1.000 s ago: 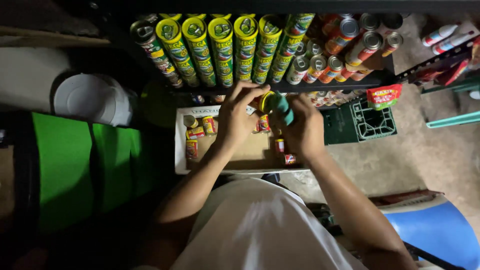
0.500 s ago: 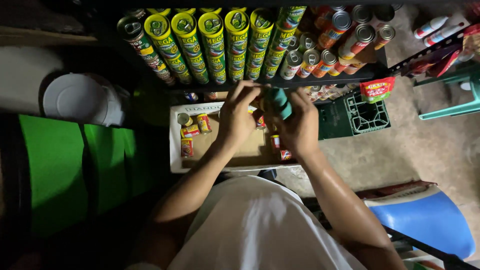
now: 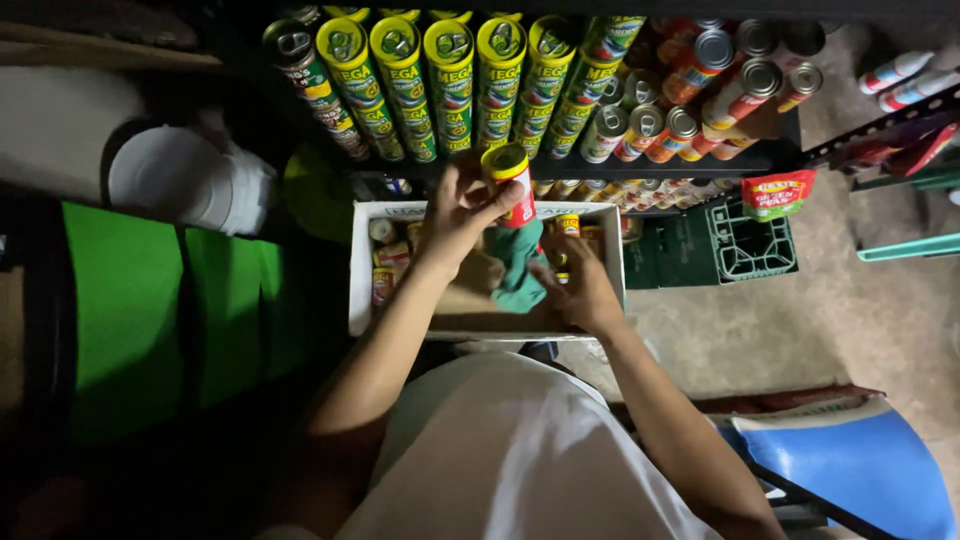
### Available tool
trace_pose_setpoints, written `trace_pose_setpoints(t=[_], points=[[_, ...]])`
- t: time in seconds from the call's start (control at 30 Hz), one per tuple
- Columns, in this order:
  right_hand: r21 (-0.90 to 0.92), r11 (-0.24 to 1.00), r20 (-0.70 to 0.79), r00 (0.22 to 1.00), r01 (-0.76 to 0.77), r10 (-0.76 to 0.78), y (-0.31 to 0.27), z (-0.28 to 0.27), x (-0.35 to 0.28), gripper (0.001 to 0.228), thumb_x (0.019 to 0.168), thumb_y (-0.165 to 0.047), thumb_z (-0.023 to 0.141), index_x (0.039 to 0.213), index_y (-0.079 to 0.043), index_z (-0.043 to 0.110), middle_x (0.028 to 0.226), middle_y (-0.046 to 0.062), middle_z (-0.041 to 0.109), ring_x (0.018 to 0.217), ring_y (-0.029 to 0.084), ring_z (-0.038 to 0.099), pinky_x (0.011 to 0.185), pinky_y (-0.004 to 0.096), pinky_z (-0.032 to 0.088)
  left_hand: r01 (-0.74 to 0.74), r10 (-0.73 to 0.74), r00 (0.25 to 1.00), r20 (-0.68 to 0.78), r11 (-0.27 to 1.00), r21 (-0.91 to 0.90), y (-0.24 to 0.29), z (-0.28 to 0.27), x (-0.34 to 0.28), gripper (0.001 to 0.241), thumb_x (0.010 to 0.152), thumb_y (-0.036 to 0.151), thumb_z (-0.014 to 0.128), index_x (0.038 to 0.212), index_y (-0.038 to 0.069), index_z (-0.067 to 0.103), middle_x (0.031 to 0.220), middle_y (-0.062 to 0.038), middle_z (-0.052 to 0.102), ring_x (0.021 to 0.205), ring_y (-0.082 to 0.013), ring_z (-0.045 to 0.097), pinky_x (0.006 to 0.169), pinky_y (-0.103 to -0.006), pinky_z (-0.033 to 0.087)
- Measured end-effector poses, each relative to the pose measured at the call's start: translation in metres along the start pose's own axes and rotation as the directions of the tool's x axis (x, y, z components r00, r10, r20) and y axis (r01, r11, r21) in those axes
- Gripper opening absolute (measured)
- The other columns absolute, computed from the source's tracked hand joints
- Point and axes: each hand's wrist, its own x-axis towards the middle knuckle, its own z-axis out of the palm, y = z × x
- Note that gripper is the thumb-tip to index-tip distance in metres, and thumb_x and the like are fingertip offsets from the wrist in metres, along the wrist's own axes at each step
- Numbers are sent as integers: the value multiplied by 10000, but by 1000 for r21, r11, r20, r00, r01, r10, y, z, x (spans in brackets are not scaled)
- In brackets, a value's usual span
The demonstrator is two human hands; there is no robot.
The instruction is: Cleaning canned goods with a cloth and arranging them neatly on store shelves.
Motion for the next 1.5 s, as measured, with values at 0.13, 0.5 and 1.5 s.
trace_pose_setpoints(t=[0.13, 0.5, 1.5], points=[[453, 851, 90, 964, -264, 251, -3, -5, 11, 400, 1014, -188, 692, 1326, 3, 530, 1227, 293, 661, 1146, 379, 668, 916, 485, 572, 45, -41, 999, 32, 989, -144, -7, -6, -1, 779, 802, 337, 932, 1344, 53, 450, 1275, -244, 575, 1174, -410, 601, 937, -606, 539], [548, 834, -71, 990, -63, 121, -75, -12, 34, 595, 885, -71, 819, 1388, -7, 506, 1267, 207, 617, 1100, 314, 643, 955, 447, 534, 23, -6, 988, 155, 994, -111, 18, 10, -17, 715, 763, 250, 930, 1298, 56, 499, 1262, -143, 579, 1228, -334, 553, 1014, -512, 513], [254, 685, -365, 724, 682, -585, -211, -135, 203, 451, 1015, 11, 672, 1383, -39, 416, 1335, 164, 575, 1224, 246, 577, 1097, 369, 485, -503, 652, 747, 129, 427, 752, 173, 41, 20, 606, 777, -5, 655, 1328, 247, 674, 676, -52, 593, 517, -229, 518, 464, -373, 424]])
